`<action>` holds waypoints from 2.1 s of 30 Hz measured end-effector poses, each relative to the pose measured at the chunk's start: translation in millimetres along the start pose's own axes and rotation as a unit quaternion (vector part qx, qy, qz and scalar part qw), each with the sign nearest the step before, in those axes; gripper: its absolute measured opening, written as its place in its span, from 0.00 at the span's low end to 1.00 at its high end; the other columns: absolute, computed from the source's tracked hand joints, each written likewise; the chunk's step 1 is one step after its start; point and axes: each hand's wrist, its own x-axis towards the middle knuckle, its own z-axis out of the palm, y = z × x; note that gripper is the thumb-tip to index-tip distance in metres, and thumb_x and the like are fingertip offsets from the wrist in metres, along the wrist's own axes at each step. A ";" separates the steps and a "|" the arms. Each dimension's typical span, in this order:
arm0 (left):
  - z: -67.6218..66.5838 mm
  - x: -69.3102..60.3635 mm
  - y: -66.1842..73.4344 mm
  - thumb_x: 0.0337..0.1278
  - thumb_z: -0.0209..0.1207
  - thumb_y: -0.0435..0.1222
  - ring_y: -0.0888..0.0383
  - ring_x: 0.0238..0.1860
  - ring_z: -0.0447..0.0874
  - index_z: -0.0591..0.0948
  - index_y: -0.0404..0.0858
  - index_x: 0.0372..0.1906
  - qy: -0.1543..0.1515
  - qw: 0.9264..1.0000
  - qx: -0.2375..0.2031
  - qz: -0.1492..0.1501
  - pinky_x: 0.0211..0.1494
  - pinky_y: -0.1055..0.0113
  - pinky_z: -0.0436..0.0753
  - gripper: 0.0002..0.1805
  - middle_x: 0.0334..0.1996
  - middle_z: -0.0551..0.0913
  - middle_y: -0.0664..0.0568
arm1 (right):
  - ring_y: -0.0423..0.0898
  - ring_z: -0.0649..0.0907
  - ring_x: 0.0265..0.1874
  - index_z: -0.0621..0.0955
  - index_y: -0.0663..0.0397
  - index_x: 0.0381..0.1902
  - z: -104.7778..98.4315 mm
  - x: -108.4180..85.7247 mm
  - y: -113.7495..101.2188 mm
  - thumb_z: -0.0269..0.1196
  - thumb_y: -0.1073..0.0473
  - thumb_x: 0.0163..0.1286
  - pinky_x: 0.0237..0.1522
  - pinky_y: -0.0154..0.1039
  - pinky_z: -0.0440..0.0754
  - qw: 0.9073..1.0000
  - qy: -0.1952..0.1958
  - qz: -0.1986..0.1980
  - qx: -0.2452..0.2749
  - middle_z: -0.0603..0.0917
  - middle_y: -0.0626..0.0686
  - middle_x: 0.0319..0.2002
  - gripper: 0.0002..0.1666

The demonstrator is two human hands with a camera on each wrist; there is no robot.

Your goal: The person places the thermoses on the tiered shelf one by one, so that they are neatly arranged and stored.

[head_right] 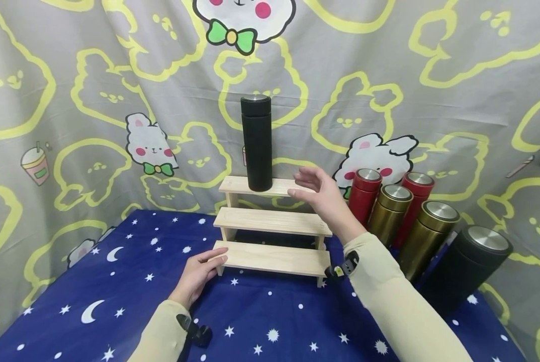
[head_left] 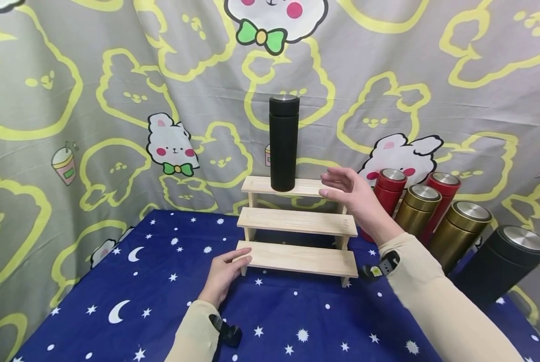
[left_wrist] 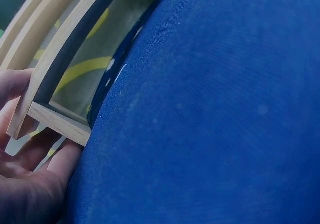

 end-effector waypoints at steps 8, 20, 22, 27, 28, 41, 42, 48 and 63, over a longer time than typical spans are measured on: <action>2.6 -15.1 18.9 0.53 0.68 0.29 0.67 0.17 0.61 0.84 0.29 0.50 -0.003 1.000 0.015 0.003 0.24 0.73 0.66 0.18 0.37 0.81 0.48 | 0.54 0.75 0.62 0.65 0.61 0.70 -10.0 -20.4 7.8 0.66 0.58 0.68 0.56 0.39 0.75 1.000 -0.010 0.001 -0.015 0.72 0.63 0.64 0.37; -0.3 1.2 -2.3 0.50 0.71 0.33 0.65 0.22 0.68 0.87 0.35 0.48 0.010 1.000 0.018 0.001 0.26 0.73 0.67 0.17 0.40 0.81 0.48 | 0.48 0.79 0.57 0.67 0.63 0.68 -24.4 -50.6 19.3 0.65 0.58 0.70 0.53 0.30 0.74 1.000 0.003 -0.005 -0.029 0.75 0.63 0.61 0.33; -0.2 0.7 -2.0 0.50 0.71 0.34 0.64 0.24 0.70 0.87 0.35 0.49 0.008 1.000 0.019 0.002 0.27 0.72 0.68 0.18 0.44 0.81 0.48 | 0.47 0.80 0.56 0.67 0.65 0.67 -27.7 -57.4 22.0 0.64 0.58 0.70 0.52 0.30 0.75 0.999 0.008 -0.007 -0.032 0.75 0.64 0.61 0.33; -1.4 -0.2 -1.8 0.50 0.72 0.35 0.63 0.24 0.70 0.87 0.35 0.48 0.009 1.000 0.027 0.001 0.29 0.72 0.70 0.18 0.46 0.81 0.46 | 0.44 0.80 0.55 0.69 0.65 0.65 -35.7 -75.3 26.6 0.64 0.59 0.70 0.50 0.31 0.76 0.999 0.019 -0.004 -0.043 0.78 0.59 0.58 0.30; -1.7 -0.4 -2.0 0.50 0.72 0.35 0.63 0.27 0.73 0.87 0.35 0.48 0.009 1.000 0.028 0.002 0.31 0.71 0.73 0.18 0.48 0.81 0.45 | 0.44 0.80 0.54 0.70 0.65 0.65 -37.3 -79.0 27.1 0.64 0.59 0.71 0.49 0.31 0.77 0.999 0.020 -0.001 -0.045 0.78 0.59 0.58 0.29; -0.2 1.3 -3.2 0.50 0.72 0.35 0.62 0.28 0.75 0.87 0.35 0.48 0.003 1.000 0.025 0.005 0.30 0.72 0.72 0.18 0.49 0.82 0.45 | 0.40 0.82 0.51 0.73 0.63 0.62 -64.1 -131.6 40.0 0.61 0.67 0.70 0.46 0.30 0.78 0.998 0.057 0.001 -0.020 0.83 0.52 0.54 0.23; -0.2 1.3 -3.0 0.50 0.72 0.35 0.63 0.25 0.72 0.87 0.35 0.48 0.004 1.000 0.025 0.006 0.28 0.73 0.70 0.18 0.46 0.82 0.46 | 0.40 0.82 0.51 0.73 0.64 0.62 -66.0 -135.8 40.7 0.61 0.68 0.70 0.46 0.30 0.78 0.998 0.062 0.000 -0.020 0.83 0.52 0.54 0.24; -1.9 1.2 -1.8 0.50 0.72 0.34 0.66 0.16 0.59 0.87 0.35 0.48 0.003 1.000 0.024 0.007 0.23 0.73 0.64 0.18 0.36 0.81 0.50 | 0.38 0.83 0.49 0.73 0.62 0.62 -70.8 -160.3 43.3 0.62 0.67 0.70 0.44 0.28 0.78 0.993 0.105 0.015 -0.048 0.84 0.49 0.53 0.24; -0.5 0.5 -2.2 0.50 0.72 0.36 0.59 0.36 0.79 0.88 0.36 0.47 0.009 0.999 0.031 0.002 0.35 0.70 0.75 0.17 0.52 0.81 0.44 | 0.37 0.82 0.49 0.69 0.64 0.65 -85.0 -196.7 60.1 0.55 0.66 0.75 0.42 0.31 0.80 0.986 0.118 0.014 -0.113 0.82 0.44 0.53 0.22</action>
